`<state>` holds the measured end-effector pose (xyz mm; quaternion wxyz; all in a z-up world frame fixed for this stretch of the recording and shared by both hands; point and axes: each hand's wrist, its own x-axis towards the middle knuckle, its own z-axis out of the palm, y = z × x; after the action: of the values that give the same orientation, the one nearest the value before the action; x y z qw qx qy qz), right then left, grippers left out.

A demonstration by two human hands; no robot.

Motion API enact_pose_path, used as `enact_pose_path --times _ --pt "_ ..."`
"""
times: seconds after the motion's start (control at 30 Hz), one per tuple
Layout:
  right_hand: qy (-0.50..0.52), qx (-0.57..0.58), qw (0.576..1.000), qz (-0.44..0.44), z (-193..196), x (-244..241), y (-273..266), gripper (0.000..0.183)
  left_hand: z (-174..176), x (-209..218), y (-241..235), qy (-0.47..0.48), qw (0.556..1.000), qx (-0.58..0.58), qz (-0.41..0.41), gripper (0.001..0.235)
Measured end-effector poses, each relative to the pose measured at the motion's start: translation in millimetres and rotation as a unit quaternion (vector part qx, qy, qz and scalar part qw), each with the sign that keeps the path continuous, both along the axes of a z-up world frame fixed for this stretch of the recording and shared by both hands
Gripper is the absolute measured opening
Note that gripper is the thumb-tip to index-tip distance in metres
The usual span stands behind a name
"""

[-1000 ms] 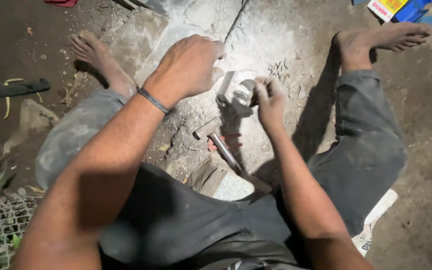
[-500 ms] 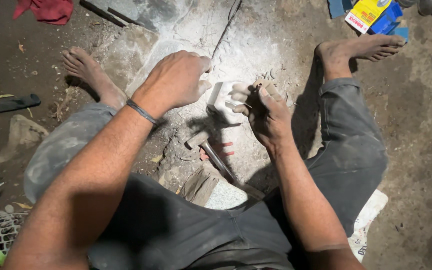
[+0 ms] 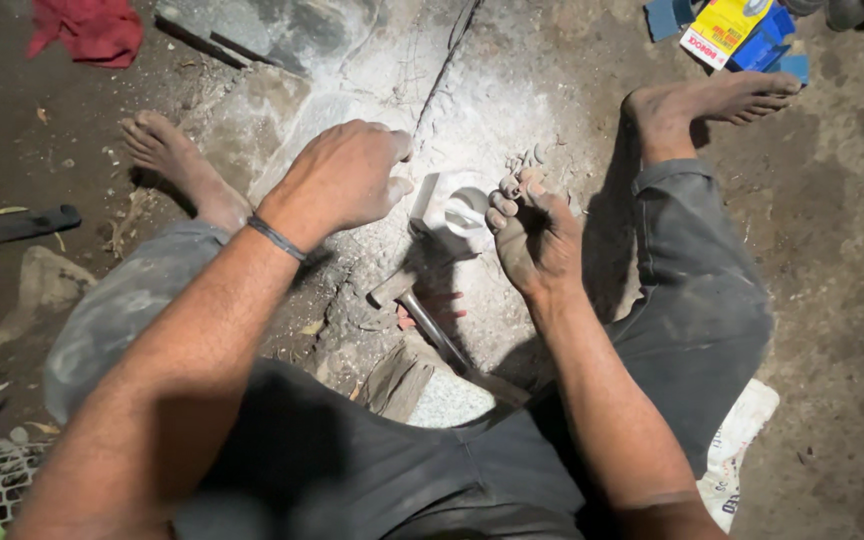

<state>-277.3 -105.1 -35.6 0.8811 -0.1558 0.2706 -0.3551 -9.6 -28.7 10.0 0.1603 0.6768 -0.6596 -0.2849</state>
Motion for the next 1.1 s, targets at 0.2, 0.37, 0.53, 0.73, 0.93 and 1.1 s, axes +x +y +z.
enact_pose_path --times 0.2,0.37,0.53,0.73,0.93,1.1 --pt "0.027 0.018 0.999 -0.014 9.5 11.0 2.6 0.020 -13.1 0.1 -1.3 0.001 1.000 -0.013 -0.014 0.023" --pt "0.348 -0.338 0.874 -0.028 1.7 -6.1 -4.0 0.012 -41.2 4.3 -3.1 -0.003 0.999 -0.031 -0.015 0.020" --pt "0.541 -0.572 0.616 -0.019 -82.1 -21.6 -9.9 0.019 -58.8 1.6 -6.7 -0.016 0.998 -0.063 -0.010 0.019" --pt "0.611 -0.553 0.546 0.153 -183.5 -30.7 -0.8 0.016 -46.0 6.5 -13.2 -0.004 1.000 -0.019 0.015 0.026" --pt "0.638 -0.519 0.553 0.132 -173.9 -28.8 -2.7 0.015 -45.6 11.0 -18.0 -0.016 1.000 -0.022 0.013 0.027" --pt "0.537 -0.456 0.709 0.025 -24.9 -24.4 -33.3 0.027 -42.7 17.7 -10.6 -0.011 0.999 -0.026 0.019 0.032"
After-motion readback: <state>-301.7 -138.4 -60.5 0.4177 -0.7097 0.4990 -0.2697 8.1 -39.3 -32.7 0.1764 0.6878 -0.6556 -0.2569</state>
